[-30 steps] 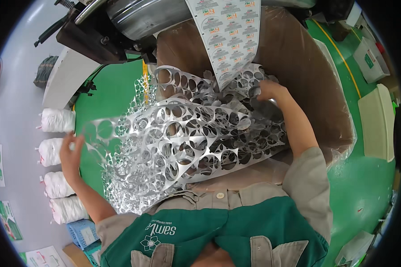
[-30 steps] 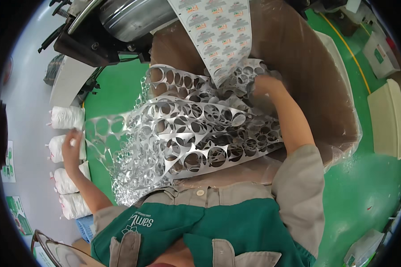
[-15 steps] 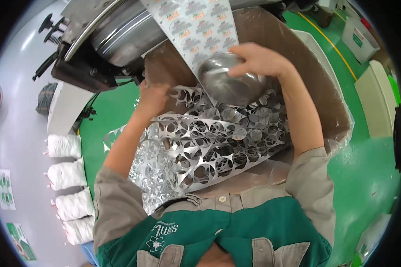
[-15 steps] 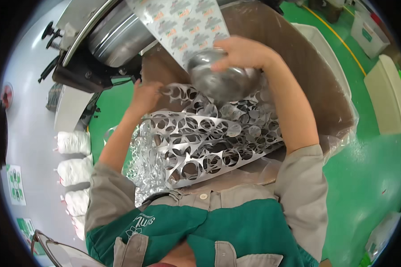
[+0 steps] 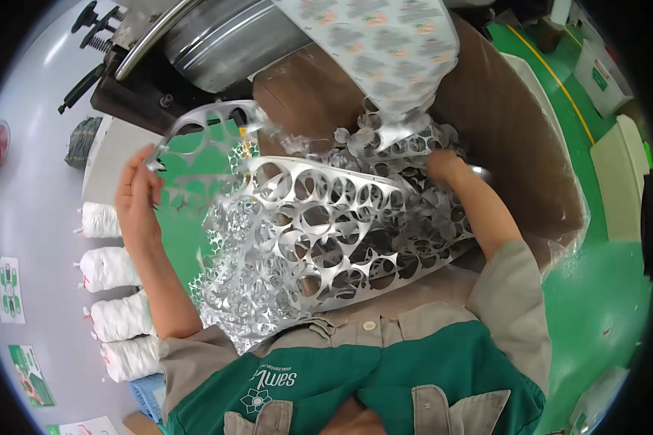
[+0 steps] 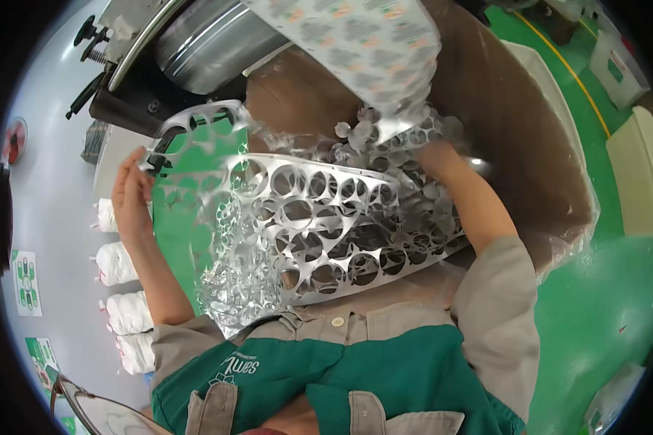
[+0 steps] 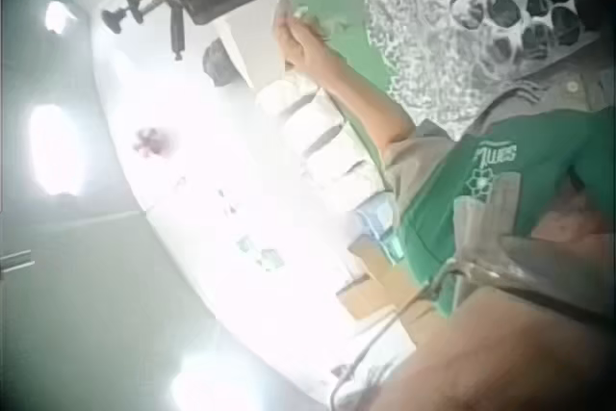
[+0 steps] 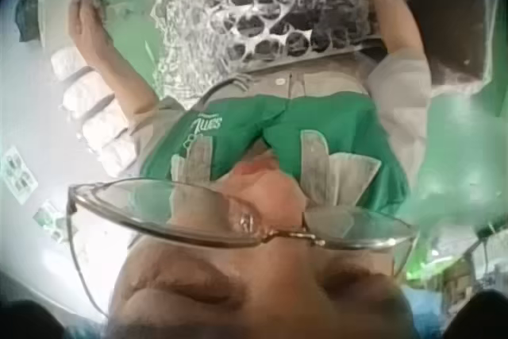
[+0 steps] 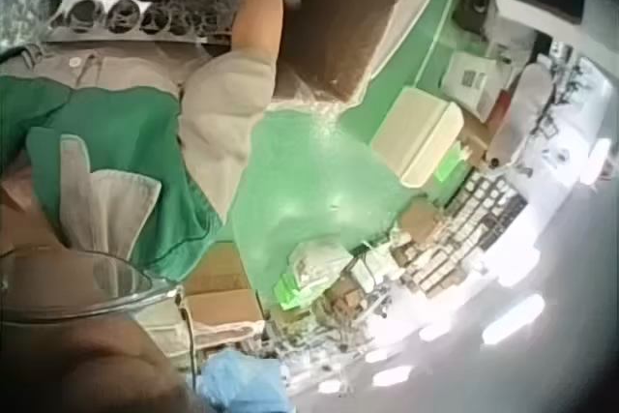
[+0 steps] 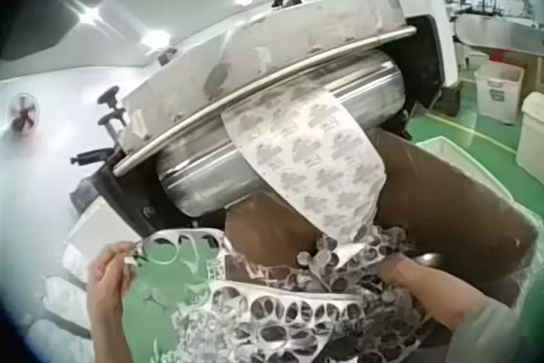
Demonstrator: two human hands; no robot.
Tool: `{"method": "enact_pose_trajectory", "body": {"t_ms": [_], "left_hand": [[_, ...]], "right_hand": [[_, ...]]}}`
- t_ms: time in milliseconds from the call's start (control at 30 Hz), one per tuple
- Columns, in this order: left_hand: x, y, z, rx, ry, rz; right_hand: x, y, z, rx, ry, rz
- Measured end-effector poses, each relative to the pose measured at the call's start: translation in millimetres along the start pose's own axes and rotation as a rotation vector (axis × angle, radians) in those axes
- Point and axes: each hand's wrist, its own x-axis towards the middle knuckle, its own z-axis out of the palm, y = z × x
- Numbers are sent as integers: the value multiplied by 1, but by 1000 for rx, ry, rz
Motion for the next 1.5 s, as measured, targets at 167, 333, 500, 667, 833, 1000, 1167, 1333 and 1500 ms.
{"method": "enact_pose_trajectory", "body": {"t_ms": [167, 333, 500, 667, 833, 1000, 1167, 1333, 1500], "left_hand": [[-24, -11, 10, 178, -291, -147], [-40, -36, 2, 403, -381, -127], [-35, -46, 34, 656, -288, 287], [-35, -47, 98, 790, -511, 386], [-69, -30, 135, 769, -1251, 324], [-72, -39, 110, 681, -1064, 332], [-38, 4, 46, 526, -554, 266], [-36, 3, 26, 302, -373, 356], [-45, -10, 4, 441, -248, 192]], "right_hand": [[-21, 23, -39, 200, 40, -137], [-85, 46, -132, 1495, 308, -818], [-25, 80, -46, 2321, 718, -705], [5, 58, 32, 1207, 405, 397], [15, 61, 0, 435, 192, 31], [-36, 23, -100, 287, 506, 169], [-125, 33, -163, 1378, 634, -490], [-43, 10, -96, 2214, 89, -871], [22, -18, 7, 312, 36, -118]]}}
